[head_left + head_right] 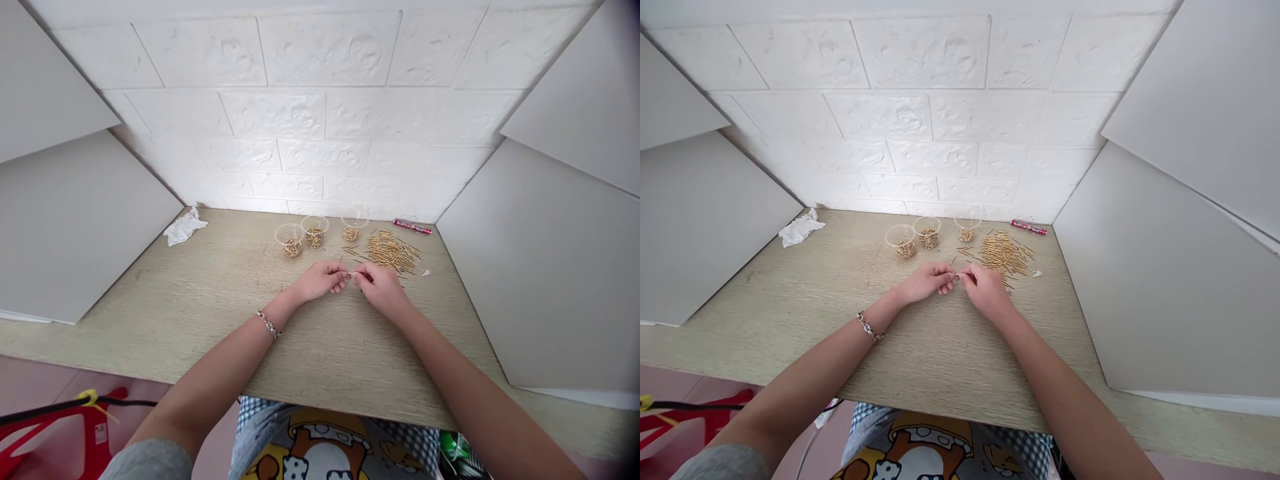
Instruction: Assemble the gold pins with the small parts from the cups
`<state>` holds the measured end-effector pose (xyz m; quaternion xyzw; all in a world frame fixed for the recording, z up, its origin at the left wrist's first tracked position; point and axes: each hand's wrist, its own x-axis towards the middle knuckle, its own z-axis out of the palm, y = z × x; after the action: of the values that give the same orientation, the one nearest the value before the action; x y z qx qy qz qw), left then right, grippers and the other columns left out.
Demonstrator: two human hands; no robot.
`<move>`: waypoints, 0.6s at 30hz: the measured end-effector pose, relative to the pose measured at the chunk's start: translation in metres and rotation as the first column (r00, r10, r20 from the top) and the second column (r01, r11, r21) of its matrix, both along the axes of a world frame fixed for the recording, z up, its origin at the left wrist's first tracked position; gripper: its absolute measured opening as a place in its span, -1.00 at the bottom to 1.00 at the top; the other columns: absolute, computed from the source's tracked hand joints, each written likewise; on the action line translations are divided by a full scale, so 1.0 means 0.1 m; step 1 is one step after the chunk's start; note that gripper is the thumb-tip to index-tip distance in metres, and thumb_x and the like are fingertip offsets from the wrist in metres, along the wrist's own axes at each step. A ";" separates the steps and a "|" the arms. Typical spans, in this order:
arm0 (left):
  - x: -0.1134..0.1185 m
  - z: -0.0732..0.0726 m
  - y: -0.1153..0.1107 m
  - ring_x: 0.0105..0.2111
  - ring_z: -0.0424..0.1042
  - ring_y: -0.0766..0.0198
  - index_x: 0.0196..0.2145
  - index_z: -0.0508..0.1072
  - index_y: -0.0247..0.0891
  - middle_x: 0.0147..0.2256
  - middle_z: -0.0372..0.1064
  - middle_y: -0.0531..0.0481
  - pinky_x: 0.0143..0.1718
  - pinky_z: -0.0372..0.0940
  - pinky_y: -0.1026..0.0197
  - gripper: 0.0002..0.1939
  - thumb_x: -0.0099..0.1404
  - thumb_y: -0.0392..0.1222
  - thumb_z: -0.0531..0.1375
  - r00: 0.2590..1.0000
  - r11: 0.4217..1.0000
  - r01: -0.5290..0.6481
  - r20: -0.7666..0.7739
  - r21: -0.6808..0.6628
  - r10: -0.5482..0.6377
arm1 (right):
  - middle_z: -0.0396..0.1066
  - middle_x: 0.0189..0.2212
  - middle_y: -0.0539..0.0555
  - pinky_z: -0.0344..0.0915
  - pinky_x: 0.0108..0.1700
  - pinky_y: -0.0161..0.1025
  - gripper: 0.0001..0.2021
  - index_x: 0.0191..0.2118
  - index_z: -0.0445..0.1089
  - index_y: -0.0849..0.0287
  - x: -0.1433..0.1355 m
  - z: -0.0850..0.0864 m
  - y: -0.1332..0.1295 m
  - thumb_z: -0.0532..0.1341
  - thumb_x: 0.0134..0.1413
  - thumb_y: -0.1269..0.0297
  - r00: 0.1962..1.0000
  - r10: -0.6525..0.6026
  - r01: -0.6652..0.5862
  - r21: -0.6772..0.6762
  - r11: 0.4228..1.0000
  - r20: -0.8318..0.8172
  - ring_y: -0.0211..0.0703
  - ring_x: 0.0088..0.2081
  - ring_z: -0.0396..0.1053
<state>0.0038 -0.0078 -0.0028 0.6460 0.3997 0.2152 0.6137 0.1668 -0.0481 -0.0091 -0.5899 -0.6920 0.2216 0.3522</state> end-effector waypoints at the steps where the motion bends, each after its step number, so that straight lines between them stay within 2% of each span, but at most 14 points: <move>1: 0.00 0.00 0.00 -0.58 0.25 0.48 -0.43 0.35 -0.36 -0.56 0.28 0.09 -0.49 0.17 0.35 -0.85 0.20 -0.22 0.08 1.000 1.000 0.004 -0.006 0.007 -0.004 | 0.40 -0.56 -0.01 0.15 -0.41 -0.29 -0.88 -0.48 0.35 0.16 0.01 0.01 0.00 0.10 -0.02 0.33 1.000 0.016 -0.016 0.006 1.000 0.026 -0.23 -0.50 0.30; 4: 0.00 0.00 0.00 -0.57 0.25 0.47 -0.44 0.36 -0.36 -0.56 0.28 0.09 -0.48 0.18 0.35 -0.85 0.19 -0.23 0.08 1.000 1.000 0.022 -0.017 0.017 -0.022 | 0.40 -0.56 -0.02 0.15 -0.41 -0.30 -0.89 -0.47 0.34 0.15 0.03 0.03 0.00 0.09 -0.02 0.35 0.998 0.056 -0.055 -0.045 0.997 0.013 -0.24 -0.50 0.31; 8: 0.00 0.00 0.00 -0.57 0.24 0.48 -0.43 0.36 -0.37 -0.55 0.28 0.09 -0.48 0.18 0.36 -0.85 0.20 -0.24 0.06 0.999 0.999 0.033 -0.011 0.014 -0.033 | 0.41 -0.54 -0.03 0.19 -0.45 -0.31 -0.89 -0.44 0.34 0.16 0.02 0.02 0.01 0.09 -0.02 0.32 0.985 0.028 -0.061 -0.195 0.979 -0.169 -0.26 -0.56 0.31; 10: 0.00 0.00 0.00 -0.57 0.24 0.49 -0.43 0.36 -0.37 -0.54 0.29 0.09 -0.48 0.18 0.36 -0.85 0.20 -0.24 0.06 1.000 1.000 0.021 -0.011 0.010 -0.021 | 0.41 -0.53 -0.03 0.20 -0.46 -0.31 -0.89 -0.43 0.34 0.16 0.01 0.00 0.02 0.09 -0.01 0.31 0.975 0.003 -0.053 -0.221 0.974 -0.222 -0.28 -0.58 0.31; 12: 0.00 -0.01 0.00 -0.57 0.25 0.48 -0.42 0.36 -0.36 -0.55 0.28 0.09 -0.48 0.18 0.36 -0.85 0.20 -0.22 0.07 1.000 1.000 0.008 -0.011 0.006 -0.008 | 0.40 -0.54 -0.04 0.20 -0.45 -0.31 -0.89 -0.44 0.33 0.16 0.00 -0.01 0.02 0.08 -0.01 0.31 0.979 -0.012 -0.031 -0.205 0.978 -0.206 -0.28 -0.59 0.31; 18: 0.01 0.00 0.00 -0.55 0.26 0.46 -0.41 0.37 -0.36 -0.58 0.26 0.11 -0.47 0.18 0.35 -0.84 0.19 -0.21 0.07 1.000 1.000 0.002 -0.025 0.002 -0.002 | 0.38 -0.59 -0.03 0.16 -0.40 -0.30 -0.88 -0.43 0.34 0.16 0.01 -0.04 0.02 0.08 0.00 0.31 1.000 0.004 -0.006 -0.063 0.998 -0.017 -0.23 -0.52 0.31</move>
<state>0.0051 -0.0077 -0.0026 0.6496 0.4066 0.2067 0.6082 0.1674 -0.0461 -0.0130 -0.5971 -0.6830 0.2494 0.3387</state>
